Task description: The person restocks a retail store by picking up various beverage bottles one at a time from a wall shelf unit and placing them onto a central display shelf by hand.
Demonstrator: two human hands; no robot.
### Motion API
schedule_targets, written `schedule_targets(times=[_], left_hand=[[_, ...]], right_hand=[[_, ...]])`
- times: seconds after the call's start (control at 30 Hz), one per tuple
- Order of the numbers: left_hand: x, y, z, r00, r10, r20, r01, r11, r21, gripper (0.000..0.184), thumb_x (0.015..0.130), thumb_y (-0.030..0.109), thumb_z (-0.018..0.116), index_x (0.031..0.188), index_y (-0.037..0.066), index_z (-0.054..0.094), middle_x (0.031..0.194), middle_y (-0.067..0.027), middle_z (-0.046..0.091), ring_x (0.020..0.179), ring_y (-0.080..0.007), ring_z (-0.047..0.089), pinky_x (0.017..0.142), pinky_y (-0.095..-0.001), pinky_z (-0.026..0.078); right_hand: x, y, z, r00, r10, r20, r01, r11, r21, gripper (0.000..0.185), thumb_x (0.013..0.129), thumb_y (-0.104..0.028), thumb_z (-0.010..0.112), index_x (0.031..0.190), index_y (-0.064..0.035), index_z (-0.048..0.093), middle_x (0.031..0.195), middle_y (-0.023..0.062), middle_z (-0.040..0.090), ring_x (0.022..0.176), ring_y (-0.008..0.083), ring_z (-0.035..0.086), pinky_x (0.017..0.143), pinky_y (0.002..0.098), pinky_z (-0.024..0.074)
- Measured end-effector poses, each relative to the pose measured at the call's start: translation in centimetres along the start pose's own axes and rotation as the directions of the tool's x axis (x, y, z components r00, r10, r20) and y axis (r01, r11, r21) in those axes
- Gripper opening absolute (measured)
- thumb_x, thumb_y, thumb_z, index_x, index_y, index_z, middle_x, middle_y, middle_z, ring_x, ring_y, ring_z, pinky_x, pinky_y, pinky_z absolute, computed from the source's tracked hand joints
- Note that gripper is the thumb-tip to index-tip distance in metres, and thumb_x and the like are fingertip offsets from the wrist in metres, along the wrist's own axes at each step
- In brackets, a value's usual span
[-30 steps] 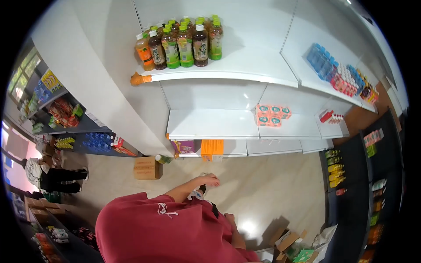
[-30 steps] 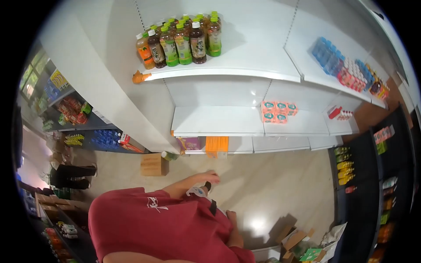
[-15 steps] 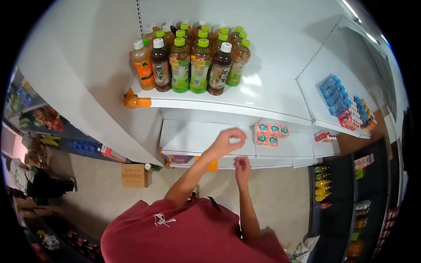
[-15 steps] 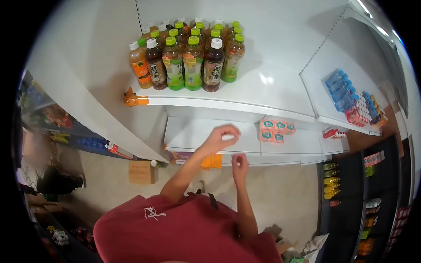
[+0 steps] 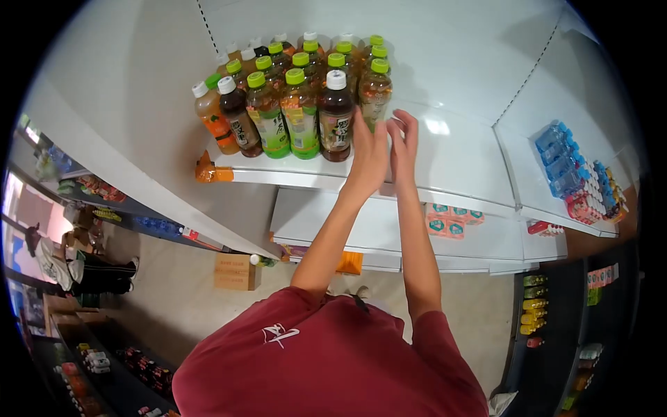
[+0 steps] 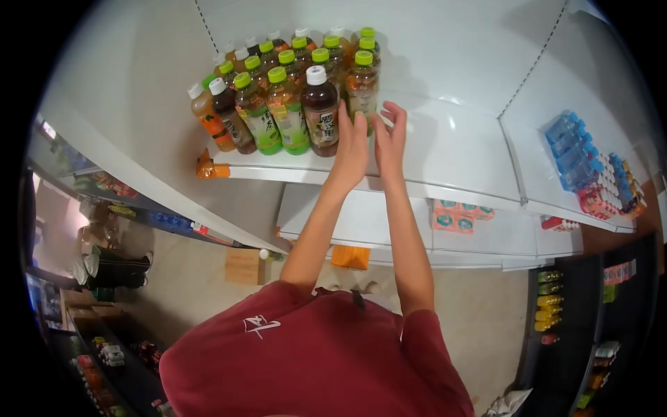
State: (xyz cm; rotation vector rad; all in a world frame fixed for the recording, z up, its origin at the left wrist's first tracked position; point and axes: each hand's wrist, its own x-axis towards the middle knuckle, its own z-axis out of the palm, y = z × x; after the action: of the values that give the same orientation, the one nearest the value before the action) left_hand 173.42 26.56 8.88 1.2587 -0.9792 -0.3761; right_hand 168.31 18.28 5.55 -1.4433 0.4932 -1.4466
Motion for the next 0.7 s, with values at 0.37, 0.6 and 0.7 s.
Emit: schedule_targets(times=[0.37,0.6,0.7], left_hand=[[3.8,-4.6,1.8,0.983,-0.029,-0.183,0.037,0.999,0.039,0.074,0.105,0.050,0.028,0.150,-0.009,0.027,0.150,-0.0309,0.038,0.140,-0.0404,0.036,0.115,-0.0397,0.027],[0.9,-4.9,4.8,0.963,-0.027,-0.268,-0.044,0.966,-0.253,0.052,0.103,0.034,0.053,0.136,-0.003,0.042,0.130,-0.0205,0.056,0.117,-0.0296,0.056,0.099,-0.0398,0.044],[-2.3,-2.5,5.8,0.976,0.040,-0.215,-0.073,0.986,-0.148,0.046,0.100,0.027,0.058,0.134,0.000,0.043,0.128,-0.0171,0.054,0.117,-0.0252,0.053,0.100,-0.0380,0.043]], right_hand=[[3.1,1.3,2.1,0.963,0.260,0.063,-0.267,0.953,0.141,0.052,0.101,-0.045,0.053,0.125,0.0011,0.050,0.115,0.0098,0.056,0.108,0.0178,0.051,0.095,0.0310,0.0407],[1.4,1.8,-0.8,0.979,0.158,0.127,-0.175,0.976,0.130,0.049,0.103,-0.043,0.051,0.123,0.0014,0.052,0.115,0.0126,0.058,0.104,0.0193,0.055,0.092,0.0316,0.0438],[-1.0,-2.6,-3.5,0.993,0.094,0.074,-0.097,0.995,0.027,0.047,0.103,-0.039,0.047,0.125,0.0025,0.053,0.117,0.0136,0.059,0.106,0.0197,0.056,0.093,0.0315,0.0440]])
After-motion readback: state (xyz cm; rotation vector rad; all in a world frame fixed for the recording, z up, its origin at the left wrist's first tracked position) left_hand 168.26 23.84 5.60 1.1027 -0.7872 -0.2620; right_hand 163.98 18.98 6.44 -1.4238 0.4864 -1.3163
